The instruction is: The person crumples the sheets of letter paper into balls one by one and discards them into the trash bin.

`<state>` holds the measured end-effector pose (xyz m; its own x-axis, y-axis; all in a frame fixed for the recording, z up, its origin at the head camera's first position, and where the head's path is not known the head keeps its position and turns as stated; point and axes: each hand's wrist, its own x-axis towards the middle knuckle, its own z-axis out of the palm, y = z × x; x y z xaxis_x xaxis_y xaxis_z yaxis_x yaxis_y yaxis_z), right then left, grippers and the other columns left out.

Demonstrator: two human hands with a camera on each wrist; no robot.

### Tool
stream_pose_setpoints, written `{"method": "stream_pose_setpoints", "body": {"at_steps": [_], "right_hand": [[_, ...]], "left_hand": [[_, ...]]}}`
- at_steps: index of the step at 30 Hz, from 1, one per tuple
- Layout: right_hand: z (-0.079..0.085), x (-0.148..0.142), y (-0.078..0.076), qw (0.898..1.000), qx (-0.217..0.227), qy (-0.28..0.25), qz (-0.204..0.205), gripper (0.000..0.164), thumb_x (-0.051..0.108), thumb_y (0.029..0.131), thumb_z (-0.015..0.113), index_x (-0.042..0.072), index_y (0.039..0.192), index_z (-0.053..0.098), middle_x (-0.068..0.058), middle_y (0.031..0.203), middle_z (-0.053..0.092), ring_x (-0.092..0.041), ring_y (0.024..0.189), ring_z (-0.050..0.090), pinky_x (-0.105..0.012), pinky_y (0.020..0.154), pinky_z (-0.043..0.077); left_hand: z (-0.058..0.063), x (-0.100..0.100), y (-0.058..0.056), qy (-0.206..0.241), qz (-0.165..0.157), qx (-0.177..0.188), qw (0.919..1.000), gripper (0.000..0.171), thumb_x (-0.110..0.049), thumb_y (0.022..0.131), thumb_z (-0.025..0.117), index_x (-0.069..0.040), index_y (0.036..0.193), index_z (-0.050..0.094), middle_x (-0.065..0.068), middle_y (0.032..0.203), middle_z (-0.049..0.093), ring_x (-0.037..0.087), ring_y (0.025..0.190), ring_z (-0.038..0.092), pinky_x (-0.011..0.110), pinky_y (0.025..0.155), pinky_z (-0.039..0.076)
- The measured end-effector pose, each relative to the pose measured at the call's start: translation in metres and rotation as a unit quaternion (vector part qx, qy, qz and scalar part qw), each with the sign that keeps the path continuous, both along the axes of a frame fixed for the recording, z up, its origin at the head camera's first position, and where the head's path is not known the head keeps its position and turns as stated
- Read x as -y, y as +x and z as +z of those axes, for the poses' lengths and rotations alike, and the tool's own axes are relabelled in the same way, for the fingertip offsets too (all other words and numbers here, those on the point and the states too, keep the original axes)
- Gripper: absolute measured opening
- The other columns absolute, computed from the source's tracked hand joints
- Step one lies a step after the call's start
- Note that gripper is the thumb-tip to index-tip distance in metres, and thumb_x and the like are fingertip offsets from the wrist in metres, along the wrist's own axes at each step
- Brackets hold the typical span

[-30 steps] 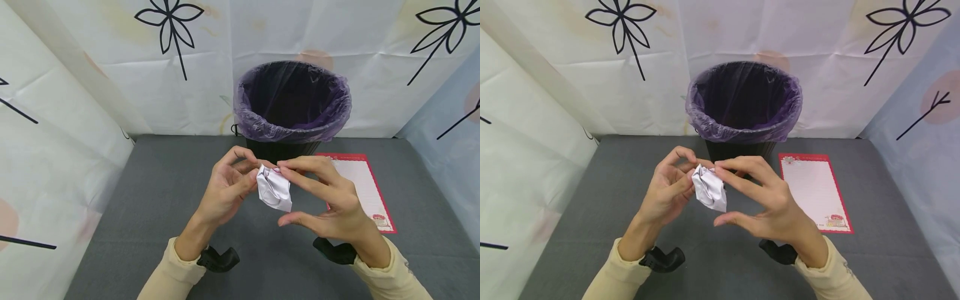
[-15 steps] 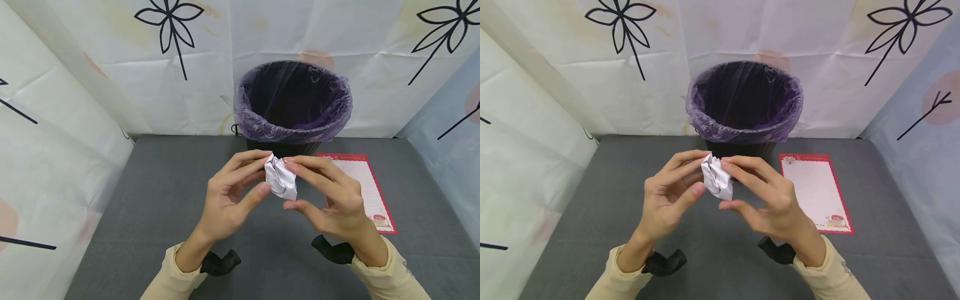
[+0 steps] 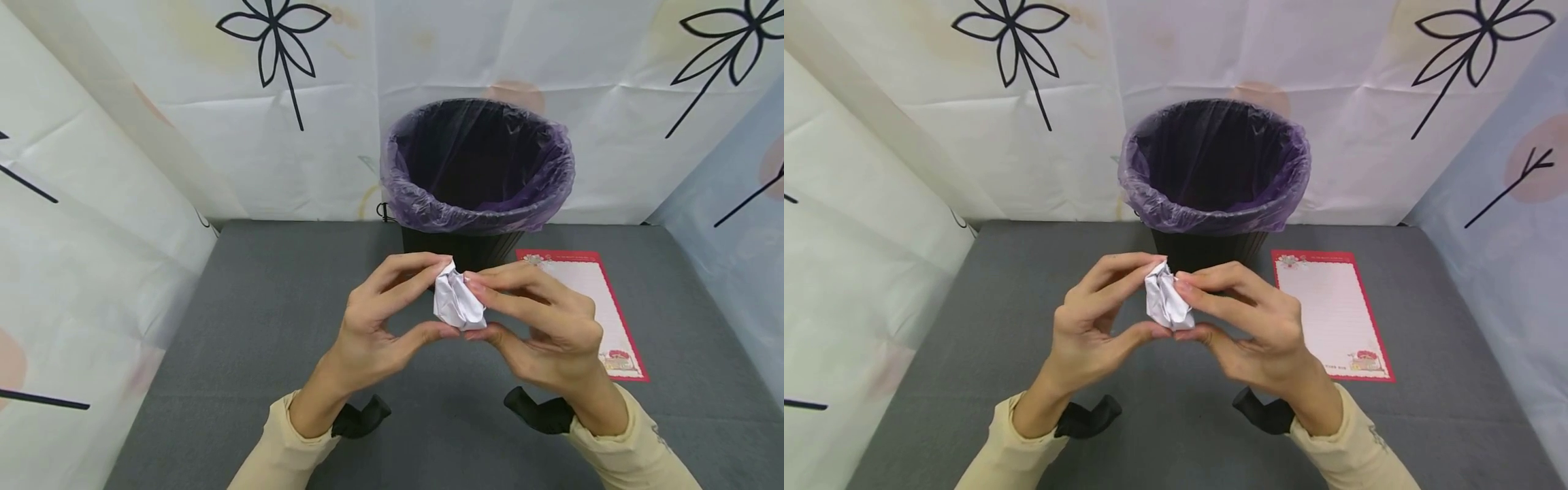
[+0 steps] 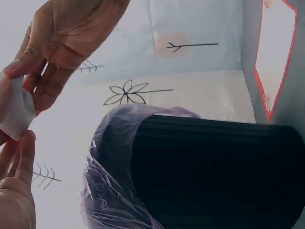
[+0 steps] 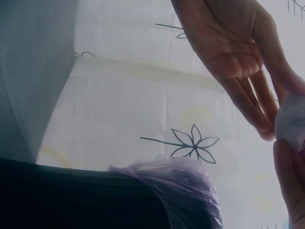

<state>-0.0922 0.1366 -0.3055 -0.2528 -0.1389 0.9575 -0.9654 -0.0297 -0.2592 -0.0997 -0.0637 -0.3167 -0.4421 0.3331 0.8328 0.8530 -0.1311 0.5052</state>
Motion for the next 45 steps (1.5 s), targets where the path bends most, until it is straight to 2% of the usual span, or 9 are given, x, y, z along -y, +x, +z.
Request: {"method": "stream_pose_setpoints", "body": {"at_steps": [9, 17, 23, 26, 30, 35, 38, 40, 45], "right_hand": [[-0.002, 0.001, -0.006, 0.998, -0.005, -0.02, 0.051, 0.014, 0.001, 0.089, 0.078, -0.013, 0.085, 0.074, -0.024, 0.089, 0.071, -0.028, 0.085, 0.07, -0.026, 0.086, 0.056], [-0.004, 0.0, -0.009, 0.992, 0.037, -0.04, 0.116, 0.012, -0.006, 0.087, 0.075, -0.013, 0.079, 0.072, -0.023, 0.083, 0.071, -0.027, 0.08, 0.07, -0.028, 0.082, 0.058], [-0.005, 0.002, -0.009, 0.986, 0.04, -0.058, 0.148, 0.007, -0.008, 0.086, 0.076, -0.014, 0.082, 0.073, -0.023, 0.085, 0.073, -0.028, 0.082, 0.071, -0.029, 0.082, 0.058], [-0.004, 0.002, -0.007, 0.984, 0.048, -0.059, 0.162, 0.011, -0.007, 0.086, 0.077, -0.016, 0.088, 0.073, -0.024, 0.092, 0.073, -0.028, 0.088, 0.071, -0.029, 0.084, 0.057], [0.0, 0.001, -0.002, 0.984, 0.089, -0.048, 0.148, 0.028, -0.001, 0.085, 0.08, -0.021, 0.101, 0.068, -0.022, 0.105, 0.072, -0.026, 0.098, 0.069, -0.027, 0.088, 0.055], [0.012, -0.004, -0.001, 0.983, 0.158, -0.018, 0.097, 0.048, 0.005, 0.085, 0.083, -0.025, 0.114, 0.06, -0.021, 0.114, 0.069, -0.025, 0.104, 0.066, -0.03, 0.092, 0.055], [0.026, -0.009, -0.005, 0.972, 0.215, 0.011, 0.099, 0.049, 0.0, 0.085, 0.081, -0.024, 0.12, 0.057, -0.024, 0.116, 0.066, -0.029, 0.107, 0.066, -0.035, 0.093, 0.056], [0.039, -0.015, -0.008, 0.961, 0.256, 0.032, 0.1, 0.047, -0.009, 0.084, 0.079, -0.023, 0.123, 0.057, -0.025, 0.118, 0.065, -0.03, 0.107, 0.066, -0.035, 0.091, 0.056], [0.073, -0.024, -0.027, 0.935, 0.337, 0.053, 0.098, 0.049, -0.028, 0.078, 0.068, -0.019, 0.125, 0.058, -0.029, 0.12, 0.061, -0.03, 0.103, 0.065, -0.036, 0.091, 0.056]], "left_hand": [[0.002, -0.002, -0.001, -0.016, 0.004, -0.047, 0.9987, 0.042, -0.017, 0.098, 0.068, 0.016, 0.123, 0.061, 0.026, 0.124, 0.059, 0.032, 0.11, 0.062, 0.042, 0.093, 0.056], [0.001, -0.009, 0.0, 0.007, 0.001, -0.073, 0.9973, 0.03, -0.01, 0.097, 0.068, 0.014, 0.116, 0.064, 0.024, 0.115, 0.064, 0.032, 0.105, 0.063, 0.041, 0.089, 0.057], [0.0, -0.009, -0.001, 0.022, -0.007, -0.088, 0.9959, 0.025, 0.003, 0.09, 0.074, 0.014, 0.111, 0.066, 0.024, 0.111, 0.065, 0.033, 0.102, 0.064, 0.042, 0.087, 0.057], [0.003, -0.007, -0.002, 0.024, -0.013, -0.083, 0.9962, 0.025, 0.001, 0.09, 0.075, 0.014, 0.11, 0.067, 0.024, 0.11, 0.066, 0.033, 0.101, 0.066, 0.042, 0.086, 0.058], [0.01, -0.003, -0.003, 0.018, -0.018, -0.03, 0.9992, 0.034, -0.001, 0.089, 0.078, 0.014, 0.116, 0.066, 0.025, 0.115, 0.067, 0.032, 0.106, 0.067, 0.042, 0.088, 0.058], [0.024, -0.002, -0.005, 0.021, -0.029, 0.061, 0.9975, 0.057, 0.018, 0.075, 0.081, 0.018, 0.126, 0.058, 0.027, 0.123, 0.063, 0.033, 0.11, 0.066, 0.043, 0.092, 0.056], [0.037, -0.002, -0.011, 0.016, -0.03, 0.103, 0.9942, 0.058, 0.019, 0.075, 0.08, 0.017, 0.128, 0.057, 0.026, 0.123, 0.063, 0.031, 0.108, 0.066, 0.042, 0.092, 0.056], [0.047, -0.002, -0.017, 0.008, -0.03, 0.127, 0.9914, 0.054, 0.017, 0.078, 0.079, 0.015, 0.128, 0.058, 0.023, 0.122, 0.063, 0.029, 0.108, 0.067, 0.04, 0.092, 0.056], [0.081, -0.003, -0.04, -0.026, -0.039, 0.183, 0.982, 0.049, 0.013, 0.081, 0.078, 0.013, 0.127, 0.06, 0.018, 0.12, 0.063, 0.024, 0.105, 0.067, 0.038, 0.093, 0.056]]}}
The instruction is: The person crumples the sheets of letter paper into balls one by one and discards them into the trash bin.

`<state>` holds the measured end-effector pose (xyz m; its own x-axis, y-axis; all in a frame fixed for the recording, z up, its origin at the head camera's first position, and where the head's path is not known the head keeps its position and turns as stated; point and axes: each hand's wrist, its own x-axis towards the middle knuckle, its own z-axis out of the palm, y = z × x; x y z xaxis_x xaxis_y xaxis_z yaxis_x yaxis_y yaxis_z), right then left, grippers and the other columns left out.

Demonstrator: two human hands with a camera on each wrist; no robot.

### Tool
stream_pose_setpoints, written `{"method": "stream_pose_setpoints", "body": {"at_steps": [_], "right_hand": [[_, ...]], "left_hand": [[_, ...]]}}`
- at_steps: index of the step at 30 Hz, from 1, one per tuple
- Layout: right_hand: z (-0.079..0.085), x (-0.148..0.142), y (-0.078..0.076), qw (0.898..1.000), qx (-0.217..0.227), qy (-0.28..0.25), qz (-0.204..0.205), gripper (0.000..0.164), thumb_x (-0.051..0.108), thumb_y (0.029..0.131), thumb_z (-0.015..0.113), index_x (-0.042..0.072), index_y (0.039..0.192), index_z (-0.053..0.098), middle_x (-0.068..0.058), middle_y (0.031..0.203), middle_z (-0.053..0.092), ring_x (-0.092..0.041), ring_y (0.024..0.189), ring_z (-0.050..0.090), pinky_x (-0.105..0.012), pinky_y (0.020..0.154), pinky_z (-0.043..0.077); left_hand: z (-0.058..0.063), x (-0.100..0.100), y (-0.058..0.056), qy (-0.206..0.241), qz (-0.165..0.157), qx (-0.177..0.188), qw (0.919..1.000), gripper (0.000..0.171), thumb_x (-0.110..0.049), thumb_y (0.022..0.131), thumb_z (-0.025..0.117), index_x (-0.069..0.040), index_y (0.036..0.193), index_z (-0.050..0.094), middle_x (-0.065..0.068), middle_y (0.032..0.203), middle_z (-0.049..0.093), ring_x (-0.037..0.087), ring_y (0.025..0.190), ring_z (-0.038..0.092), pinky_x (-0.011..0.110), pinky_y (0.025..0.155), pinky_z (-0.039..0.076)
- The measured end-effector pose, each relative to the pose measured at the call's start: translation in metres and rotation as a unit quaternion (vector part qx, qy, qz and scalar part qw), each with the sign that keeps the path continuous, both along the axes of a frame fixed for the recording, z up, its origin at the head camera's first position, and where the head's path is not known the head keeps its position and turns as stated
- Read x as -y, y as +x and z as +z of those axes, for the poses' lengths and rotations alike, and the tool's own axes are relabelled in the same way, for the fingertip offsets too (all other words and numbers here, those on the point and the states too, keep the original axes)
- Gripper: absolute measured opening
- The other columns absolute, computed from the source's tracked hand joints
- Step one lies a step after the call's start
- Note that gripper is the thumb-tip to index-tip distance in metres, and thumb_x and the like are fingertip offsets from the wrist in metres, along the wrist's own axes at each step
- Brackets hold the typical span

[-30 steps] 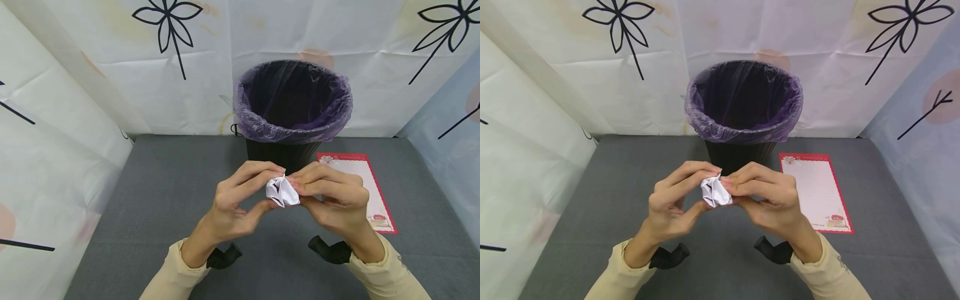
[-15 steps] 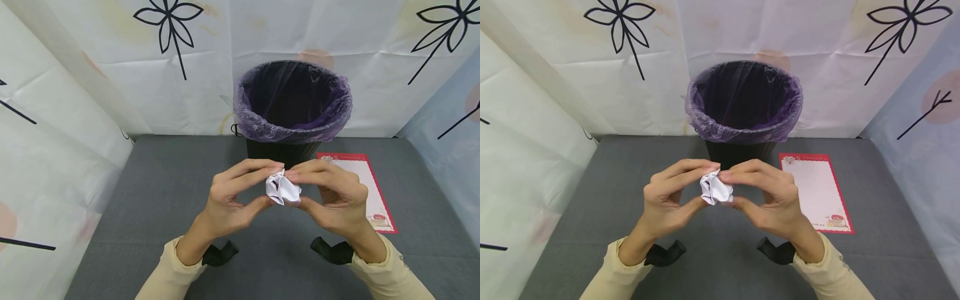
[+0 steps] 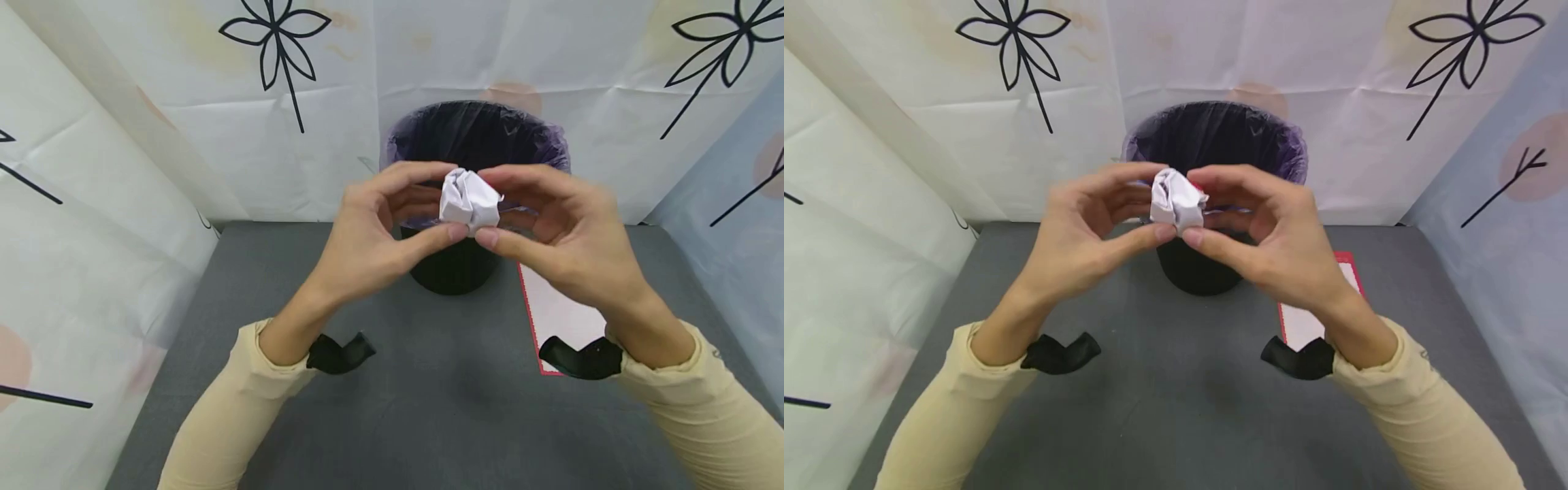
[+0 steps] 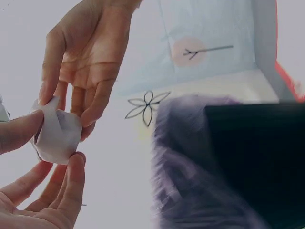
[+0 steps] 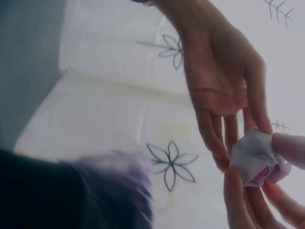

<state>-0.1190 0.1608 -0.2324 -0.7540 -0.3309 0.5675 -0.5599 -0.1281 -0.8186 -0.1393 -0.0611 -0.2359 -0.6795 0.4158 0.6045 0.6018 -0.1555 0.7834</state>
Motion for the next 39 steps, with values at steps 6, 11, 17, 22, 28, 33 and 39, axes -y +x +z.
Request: {"method": "stream_pose_setpoints", "body": {"at_steps": [6, 11, 17, 22, 28, 33, 39], "right_hand": [[0.034, -0.009, -0.04, 0.996, 0.078, -0.023, 0.021, 0.043, -0.023, 0.083, 0.067, -0.014, 0.124, 0.062, -0.023, 0.118, 0.066, -0.03, 0.098, 0.067, -0.029, 0.089, 0.056], [0.055, -0.02, -0.077, 0.992, 0.109, -0.017, 0.057, 0.039, -0.022, 0.085, 0.066, -0.015, 0.123, 0.063, -0.023, 0.111, 0.068, -0.032, 0.098, 0.066, -0.03, 0.087, 0.056], [0.072, -0.032, -0.11, 0.988, 0.15, -0.01, 0.044, 0.037, -0.019, 0.088, 0.066, -0.012, 0.124, 0.063, -0.024, 0.113, 0.063, -0.033, 0.103, 0.061, -0.032, 0.087, 0.057], [0.077, -0.042, -0.127, 0.982, 0.188, -0.011, 0.018, 0.04, -0.016, 0.089, 0.067, -0.007, 0.128, 0.063, -0.022, 0.12, 0.057, -0.031, 0.109, 0.059, -0.034, 0.085, 0.056], [0.081, -0.05, -0.137, 0.976, 0.218, -0.023, 0.0, 0.042, -0.015, 0.089, 0.067, -0.004, 0.13, 0.063, -0.02, 0.126, 0.054, -0.03, 0.114, 0.058, -0.034, 0.083, 0.057], [0.079, -0.051, -0.138, 0.973, 0.228, -0.022, -0.011, 0.043, -0.015, 0.088, 0.069, -0.003, 0.13, 0.064, -0.019, 0.125, 0.053, -0.03, 0.114, 0.057, -0.034, 0.083, 0.057], [0.076, -0.052, -0.138, 0.973, 0.23, -0.01, -0.028, 0.042, -0.013, 0.089, 0.069, -0.001, 0.129, 0.064, -0.017, 0.124, 0.055, -0.028, 0.112, 0.059, -0.029, 0.084, 0.056]], "left_hand": [[0.042, -0.007, -0.038, -0.039, 0.005, 0.065, 0.9971, 0.044, 0.004, 0.084, 0.078, 0.009, 0.126, 0.064, 0.014, 0.115, 0.069, 0.024, 0.098, 0.069, 0.036, 0.09, 0.056], [0.067, -0.014, -0.064, -0.078, 0.039, 0.109, 0.9902, 0.043, -0.004, 0.085, 0.08, 0.004, 0.125, 0.066, 0.01, 0.115, 0.07, 0.022, 0.102, 0.069, 0.03, 0.09, 0.056], [0.088, -0.026, -0.098, -0.118, 0.061, 0.144, 0.9806, 0.039, -0.006, 0.085, 0.082, 0.0, 0.122, 0.07, 0.01, 0.114, 0.069, 0.021, 0.106, 0.067, 0.022, 0.091, 0.053], [0.1, -0.036, -0.119, -0.156, 0.079, 0.153, 0.9726, 0.037, -0.009, 0.086, 0.082, -0.003, 0.12, 0.07, 0.007, 0.113, 0.066, 0.017, 0.104, 0.061, 0.02, 0.089, 0.051], [0.106, -0.044, -0.128, -0.178, 0.091, 0.169, 0.9651, 0.038, -0.012, 0.084, 0.085, -0.005, 0.118, 0.069, 0.003, 0.111, 0.062, 0.015, 0.099, 0.058, 0.023, 0.086, 0.049], [0.107, -0.046, -0.129, -0.167, 0.085, 0.188, 0.964, 0.038, -0.009, 0.083, 0.085, -0.004, 0.118, 0.068, 0.005, 0.113, 0.062, 0.016, 0.102, 0.059, 0.022, 0.086, 0.051], [0.105, -0.045, -0.13, -0.176, 0.091, 0.188, 0.962, 0.046, -0.009, 0.084, 0.084, -0.004, 0.126, 0.065, 0.006, 0.121, 0.061, 0.016, 0.109, 0.059, 0.019, 0.086, 0.051]]}}
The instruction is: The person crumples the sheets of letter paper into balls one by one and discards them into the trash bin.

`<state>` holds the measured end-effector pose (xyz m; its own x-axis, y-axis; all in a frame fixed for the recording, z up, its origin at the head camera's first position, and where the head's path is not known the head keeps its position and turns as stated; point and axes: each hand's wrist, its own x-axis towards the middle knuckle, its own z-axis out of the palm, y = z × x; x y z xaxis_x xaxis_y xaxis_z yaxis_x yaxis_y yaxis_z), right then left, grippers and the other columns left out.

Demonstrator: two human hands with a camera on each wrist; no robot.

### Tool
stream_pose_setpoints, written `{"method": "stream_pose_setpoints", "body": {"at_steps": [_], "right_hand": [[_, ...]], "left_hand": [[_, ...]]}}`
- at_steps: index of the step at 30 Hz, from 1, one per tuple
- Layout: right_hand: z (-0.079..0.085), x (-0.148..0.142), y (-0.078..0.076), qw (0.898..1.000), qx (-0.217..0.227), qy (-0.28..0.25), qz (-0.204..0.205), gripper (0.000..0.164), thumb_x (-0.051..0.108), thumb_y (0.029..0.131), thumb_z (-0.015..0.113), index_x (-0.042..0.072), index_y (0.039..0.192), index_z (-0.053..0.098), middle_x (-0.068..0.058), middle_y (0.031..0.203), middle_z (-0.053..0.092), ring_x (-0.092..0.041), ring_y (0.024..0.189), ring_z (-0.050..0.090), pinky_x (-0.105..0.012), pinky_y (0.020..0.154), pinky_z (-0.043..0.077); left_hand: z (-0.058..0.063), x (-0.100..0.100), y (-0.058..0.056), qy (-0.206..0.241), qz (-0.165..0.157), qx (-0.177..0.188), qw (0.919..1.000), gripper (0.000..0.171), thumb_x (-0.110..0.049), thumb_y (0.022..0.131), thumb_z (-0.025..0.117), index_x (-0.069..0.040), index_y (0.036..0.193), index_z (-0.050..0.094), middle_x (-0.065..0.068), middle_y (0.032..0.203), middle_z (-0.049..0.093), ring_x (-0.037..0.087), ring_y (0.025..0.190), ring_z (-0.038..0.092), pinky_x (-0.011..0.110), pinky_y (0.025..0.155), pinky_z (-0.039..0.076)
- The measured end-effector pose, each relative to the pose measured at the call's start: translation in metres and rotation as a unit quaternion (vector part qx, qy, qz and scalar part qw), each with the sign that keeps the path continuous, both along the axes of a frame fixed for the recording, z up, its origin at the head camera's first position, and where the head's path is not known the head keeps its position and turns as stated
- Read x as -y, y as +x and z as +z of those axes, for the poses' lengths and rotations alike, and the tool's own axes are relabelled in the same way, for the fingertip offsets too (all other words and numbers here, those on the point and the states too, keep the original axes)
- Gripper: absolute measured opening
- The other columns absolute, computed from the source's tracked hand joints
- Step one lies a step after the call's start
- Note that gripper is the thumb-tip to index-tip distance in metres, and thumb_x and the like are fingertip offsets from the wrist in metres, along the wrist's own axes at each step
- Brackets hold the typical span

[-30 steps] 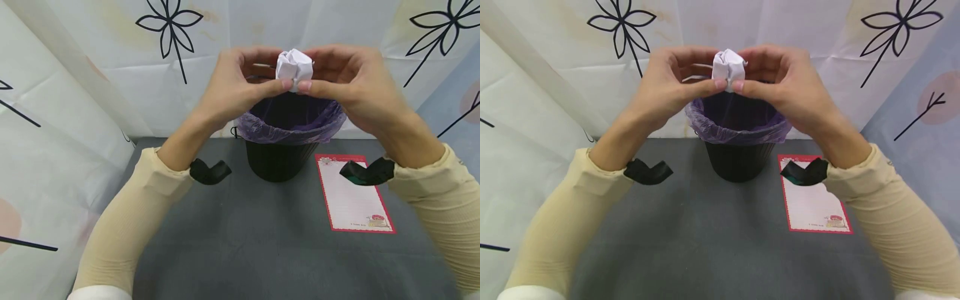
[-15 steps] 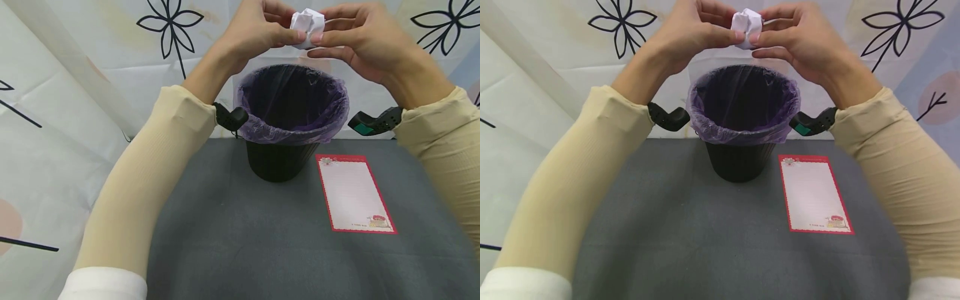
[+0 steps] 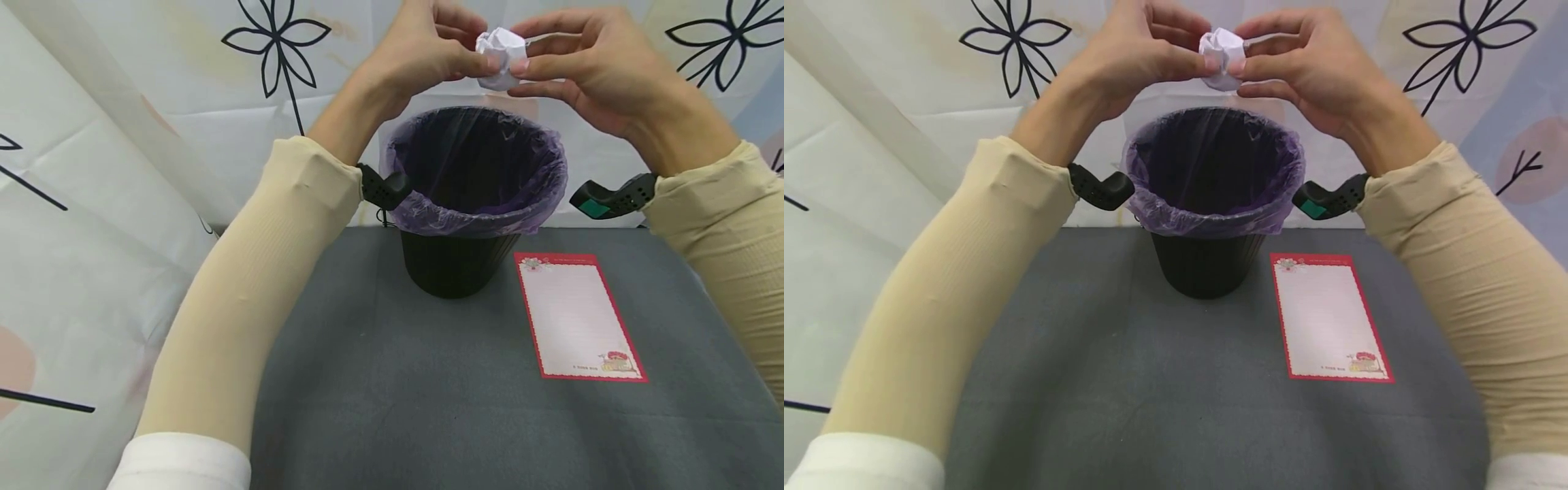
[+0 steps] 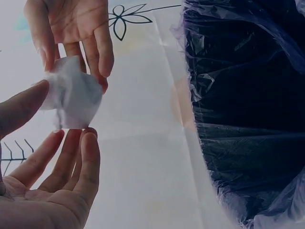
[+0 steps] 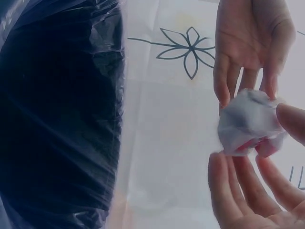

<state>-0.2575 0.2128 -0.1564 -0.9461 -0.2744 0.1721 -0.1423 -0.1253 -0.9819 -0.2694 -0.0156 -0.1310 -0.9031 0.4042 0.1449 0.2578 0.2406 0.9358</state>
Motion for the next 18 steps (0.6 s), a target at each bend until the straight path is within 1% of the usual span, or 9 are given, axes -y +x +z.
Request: {"method": "stream_pose_setpoints", "body": {"at_steps": [3, 6, 12, 14, 15, 18], "right_hand": [[-0.002, -0.002, -0.001, 1.0, -0.003, 0.004, -0.002, 0.042, -0.012, 0.09, 0.069, -0.001, 0.13, 0.062, -0.017, 0.125, 0.057, -0.028, 0.111, 0.061, -0.027, 0.086, 0.056], [-0.003, -0.003, -0.001, 1.0, -0.008, 0.009, -0.001, 0.043, -0.011, 0.09, 0.068, -0.001, 0.132, 0.061, -0.017, 0.126, 0.06, -0.028, 0.111, 0.062, -0.026, 0.087, 0.055], [-0.007, -0.008, 0.004, 1.0, -0.017, 0.018, 0.005, 0.043, -0.011, 0.091, 0.067, -0.001, 0.133, 0.061, -0.017, 0.127, 0.061, -0.031, 0.115, 0.06, -0.024, 0.089, 0.054], [-0.008, -0.01, 0.008, 1.0, -0.021, 0.014, 0.007, 0.043, -0.011, 0.092, 0.067, -0.001, 0.133, 0.061, -0.017, 0.127, 0.061, -0.031, 0.117, 0.059, -0.025, 0.089, 0.054], [-0.009, -0.012, 0.01, 1.0, -0.025, 0.012, 0.008, 0.042, -0.012, 0.092, 0.066, -0.002, 0.133, 0.061, -0.018, 0.127, 0.062, -0.032, 0.118, 0.058, -0.025, 0.09, 0.054], [-0.013, -0.018, 0.02, 0.999, -0.039, 0.01, 0.013, 0.042, -0.013, 0.092, 0.065, -0.003, 0.133, 0.06, -0.019, 0.125, 0.063, -0.032, 0.117, 0.06, -0.025, 0.09, 0.055]], "left_hand": [[0.0, 0.001, 0.0, 0.001, 0.004, 0.01, 0.9999, 0.051, -0.008, 0.084, 0.083, -0.004, 0.131, 0.062, 0.006, 0.124, 0.06, 0.016, 0.11, 0.061, 0.018, 0.086, 0.051], [-0.002, 0.002, -0.001, 0.002, 0.006, 0.018, 0.9998, 0.052, -0.007, 0.084, 0.083, -0.005, 0.131, 0.063, 0.007, 0.125, 0.061, 0.018, 0.11, 0.064, 0.018, 0.087, 0.051], [-0.006, 0.007, -0.001, 0.015, 0.005, 0.031, 0.9994, 0.052, -0.006, 0.083, 0.084, -0.005, 0.131, 0.065, 0.007, 0.123, 0.064, 0.018, 0.109, 0.065, 0.02, 0.088, 0.052], [-0.009, 0.011, 0.001, 0.024, -0.002, 0.031, 0.9992, 0.052, -0.005, 0.083, 0.083, -0.004, 0.131, 0.064, 0.009, 0.124, 0.064, 0.02, 0.11, 0.065, 0.02, 0.089, 0.052], [-0.012, 0.013, 0.003, 0.024, -0.004, 0.024, 0.9994, 0.052, -0.005, 0.083, 0.083, -0.004, 0.131, 0.064, 0.009, 0.125, 0.064, 0.02, 0.111, 0.065, 0.019, 0.089, 0.052], [-0.019, 0.021, 0.012, 0.026, -0.01, 0.008, 0.9996, 0.05, -0.004, 0.085, 0.082, -0.003, 0.132, 0.064, 0.01, 0.125, 0.064, 0.02, 0.112, 0.064, 0.02, 0.092, 0.051]]}}
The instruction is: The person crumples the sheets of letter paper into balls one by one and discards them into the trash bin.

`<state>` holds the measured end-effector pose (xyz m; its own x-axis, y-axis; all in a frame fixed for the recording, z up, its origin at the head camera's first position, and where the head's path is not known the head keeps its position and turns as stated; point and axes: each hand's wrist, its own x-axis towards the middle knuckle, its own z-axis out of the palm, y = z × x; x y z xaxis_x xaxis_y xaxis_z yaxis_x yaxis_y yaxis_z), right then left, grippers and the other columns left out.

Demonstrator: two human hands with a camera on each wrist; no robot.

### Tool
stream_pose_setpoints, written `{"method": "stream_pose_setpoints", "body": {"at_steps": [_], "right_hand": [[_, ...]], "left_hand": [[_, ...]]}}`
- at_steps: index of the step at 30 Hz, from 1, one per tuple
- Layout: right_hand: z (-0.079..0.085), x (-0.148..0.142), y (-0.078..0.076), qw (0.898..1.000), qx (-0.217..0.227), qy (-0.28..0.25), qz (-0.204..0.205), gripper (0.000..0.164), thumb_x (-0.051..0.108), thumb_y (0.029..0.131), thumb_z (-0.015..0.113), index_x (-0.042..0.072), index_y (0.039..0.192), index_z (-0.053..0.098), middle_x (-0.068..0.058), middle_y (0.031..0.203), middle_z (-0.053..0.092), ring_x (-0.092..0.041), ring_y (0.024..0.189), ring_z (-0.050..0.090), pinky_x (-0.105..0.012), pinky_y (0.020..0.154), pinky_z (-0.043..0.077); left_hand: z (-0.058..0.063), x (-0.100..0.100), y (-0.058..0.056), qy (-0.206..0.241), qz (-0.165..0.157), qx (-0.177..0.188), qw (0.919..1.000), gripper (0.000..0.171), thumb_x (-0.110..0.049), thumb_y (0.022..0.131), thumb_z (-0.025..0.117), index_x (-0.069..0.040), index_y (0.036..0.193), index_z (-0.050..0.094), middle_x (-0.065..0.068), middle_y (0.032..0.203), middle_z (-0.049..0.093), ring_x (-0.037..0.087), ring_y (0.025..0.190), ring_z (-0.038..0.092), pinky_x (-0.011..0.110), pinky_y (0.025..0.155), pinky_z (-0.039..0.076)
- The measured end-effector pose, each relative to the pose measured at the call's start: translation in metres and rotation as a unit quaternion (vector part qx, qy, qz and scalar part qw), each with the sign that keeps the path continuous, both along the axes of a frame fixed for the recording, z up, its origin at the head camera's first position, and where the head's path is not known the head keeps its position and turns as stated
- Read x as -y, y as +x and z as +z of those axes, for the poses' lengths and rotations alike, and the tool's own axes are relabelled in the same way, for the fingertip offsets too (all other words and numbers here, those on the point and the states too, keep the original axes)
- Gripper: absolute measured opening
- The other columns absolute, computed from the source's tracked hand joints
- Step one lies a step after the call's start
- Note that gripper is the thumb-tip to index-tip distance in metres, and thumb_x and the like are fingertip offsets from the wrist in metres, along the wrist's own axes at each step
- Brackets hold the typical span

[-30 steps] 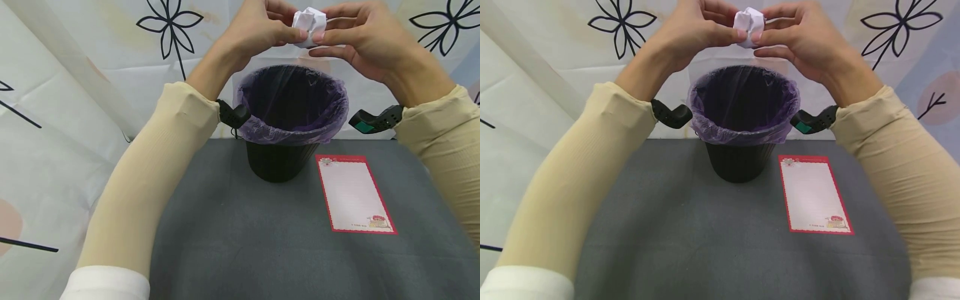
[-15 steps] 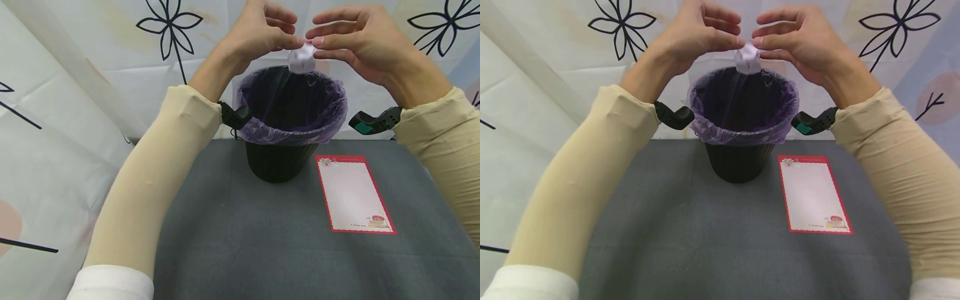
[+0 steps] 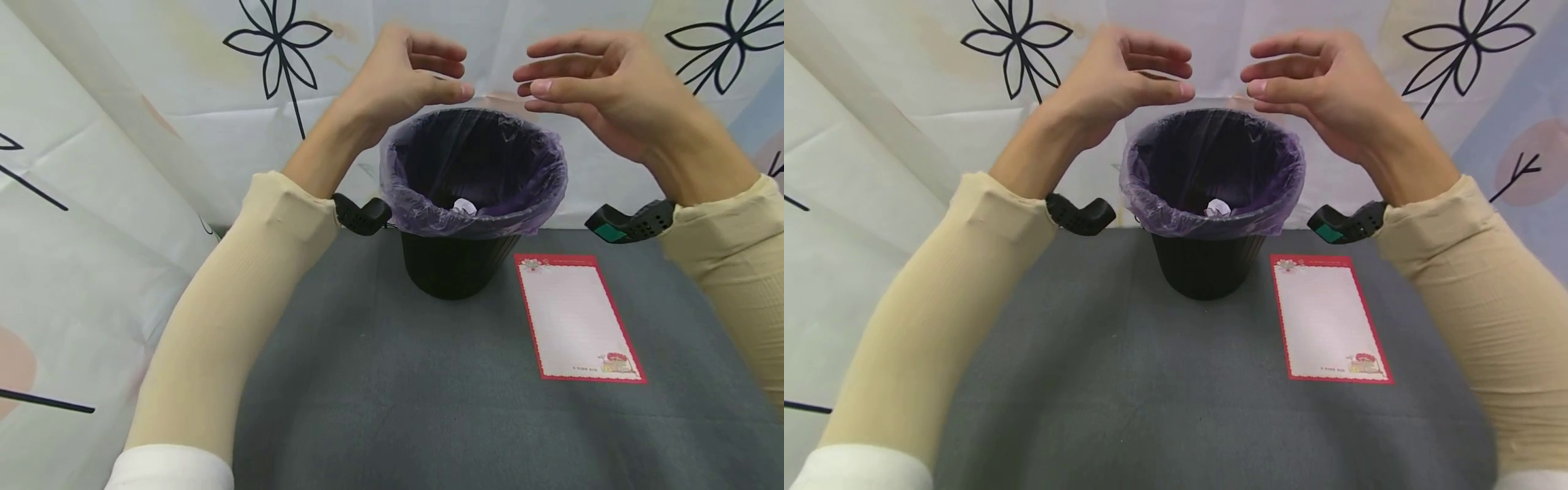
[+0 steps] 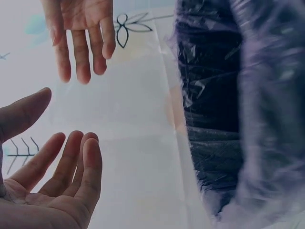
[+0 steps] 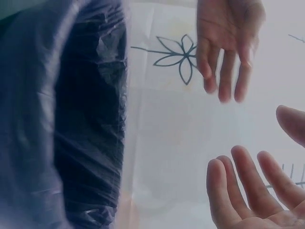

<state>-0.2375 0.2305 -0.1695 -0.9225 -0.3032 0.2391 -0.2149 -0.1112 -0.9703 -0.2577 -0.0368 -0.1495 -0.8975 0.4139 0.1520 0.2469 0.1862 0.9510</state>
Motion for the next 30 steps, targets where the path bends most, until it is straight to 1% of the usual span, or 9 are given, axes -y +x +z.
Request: {"method": "stream_pose_setpoints", "body": {"at_steps": [3, 6, 10, 16, 20, 23, 27, 29, 30], "right_hand": [[-0.004, -0.007, 0.012, 1.0, -0.022, 0.003, 0.009, 0.042, -0.015, 0.092, 0.063, -0.006, 0.133, 0.06, -0.02, 0.123, 0.065, -0.031, 0.114, 0.062, -0.024, 0.092, 0.054], [-0.01, -0.013, 0.025, 0.998, -0.05, -0.004, 0.026, 0.043, -0.02, 0.092, 0.059, -0.011, 0.133, 0.057, -0.023, 0.121, 0.066, -0.032, 0.113, 0.062, -0.026, 0.094, 0.053], [-0.019, -0.021, 0.042, 0.995, -0.073, -0.034, 0.061, 0.045, -0.029, 0.09, 0.05, -0.019, 0.133, 0.052, -0.028, 0.119, 0.066, -0.036, 0.112, 0.062, -0.033, 0.096, 0.053], [-0.037, -0.026, 0.072, 0.992, -0.111, -0.028, 0.054, 0.044, -0.034, 0.085, 0.046, -0.027, 0.129, 0.048, -0.034, 0.116, 0.064, -0.038, 0.109, 0.064, -0.038, 0.093, 0.055], [-0.057, -0.03, 0.09, 0.993, -0.1, -0.024, 0.05, 0.044, -0.034, 0.085, 0.046, -0.028, 0.128, 0.048, -0.034, 0.115, 0.065, -0.036, 0.109, 0.065, -0.037, 0.092, 0.055], [-0.073, -0.032, 0.104, 0.995, -0.091, 0.003, 0.033, 0.043, -0.033, 0.085, 0.048, -0.026, 0.127, 0.05, -0.03, 0.116, 0.066, -0.033, 0.11, 0.066, -0.034, 0.092, 0.055], [-0.094, -0.036, 0.117, 0.997, -0.069, 0.039, 0.02, 0.042, -0.031, 0.086, 0.052, -0.023, 0.127, 0.053, -0.024, 0.118, 0.067, -0.028, 0.111, 0.066, -0.029, 0.092, 0.055], [-0.105, -0.039, 0.122, 0.997, -0.055, 0.059, 0.013, 0.041, -0.029, 0.086, 0.054, -0.02, 0.126, 0.055, -0.02, 0.119, 0.069, -0.025, 0.111, 0.067, -0.027, 0.091, 0.055], [-0.111, -0.04, 0.124, 0.997, -0.051, 0.059, 0.014, 0.041, -0.029, 0.086, 0.054, -0.02, 0.126, 0.055, -0.02, 0.119, 0.069, -0.025, 0.111, 0.067, -0.027, 0.091, 0.055]], "left_hand": [[-0.007, 0.009, 0.012, 0.007, -0.007, -0.01, 0.9999, 0.047, -0.004, 0.085, 0.081, -0.003, 0.13, 0.066, 0.01, 0.124, 0.066, 0.019, 0.112, 0.065, 0.023, 0.094, 0.05], [-0.017, 0.02, 0.024, 0.024, -0.023, -0.019, 0.9993, 0.046, -0.003, 0.086, 0.08, -0.001, 0.129, 0.066, 0.011, 0.122, 0.067, 0.019, 0.111, 0.066, 0.027, 0.096, 0.051], [-0.031, 0.034, 0.039, 0.038, -0.039, -0.041, 0.9976, 0.045, -0.001, 0.087, 0.078, 0.001, 0.13, 0.065, 0.012, 0.121, 0.067, 0.021, 0.111, 0.066, 0.031, 0.097, 0.052], [-0.055, 0.049, 0.062, 0.055, -0.049, -0.069, 0.9949, 0.042, 0.001, 0.086, 0.077, 0.004, 0.127, 0.066, 0.014, 0.12, 0.069, 0.025, 0.107, 0.067, 0.036, 0.094, 0.054], [-0.076, 0.054, 0.079, 0.07, -0.066, -0.095, 0.9908, 0.043, 0.006, 0.085, 0.077, 0.007, 0.126, 0.065, 0.015, 0.122, 0.068, 0.029, 0.11, 0.065, 0.038, 0.097, 0.053], [-0.094, 0.055, 0.092, 0.076, -0.072, -0.113, 0.9881, 0.044, 0.007, 0.085, 0.076, 0.008, 0.127, 0.064, 0.018, 0.124, 0.067, 0.031, 0.112, 0.064, 0.041, 0.097, 0.052], [-0.121, 0.054, 0.107, 0.071, -0.063, -0.114, 0.9889, 0.043, 0.005, 0.086, 0.076, 0.007, 0.127, 0.064, 0.018, 0.125, 0.068, 0.026, 0.109, 0.065, 0.042, 0.096, 0.053], [-0.135, 0.052, 0.113, 0.067, -0.059, -0.108, 0.9901, 0.042, 0.004, 0.086, 0.077, 0.006, 0.127, 0.065, 0.014, 0.124, 0.068, 0.023, 0.108, 0.065, 0.041, 0.095, 0.053], [-0.142, 0.051, 0.115, 0.065, -0.057, -0.104, 0.9908, 0.042, 0.003, 0.086, 0.077, 0.004, 0.127, 0.066, 0.013, 0.124, 0.069, 0.02, 0.108, 0.065, 0.039, 0.095, 0.053]]}}
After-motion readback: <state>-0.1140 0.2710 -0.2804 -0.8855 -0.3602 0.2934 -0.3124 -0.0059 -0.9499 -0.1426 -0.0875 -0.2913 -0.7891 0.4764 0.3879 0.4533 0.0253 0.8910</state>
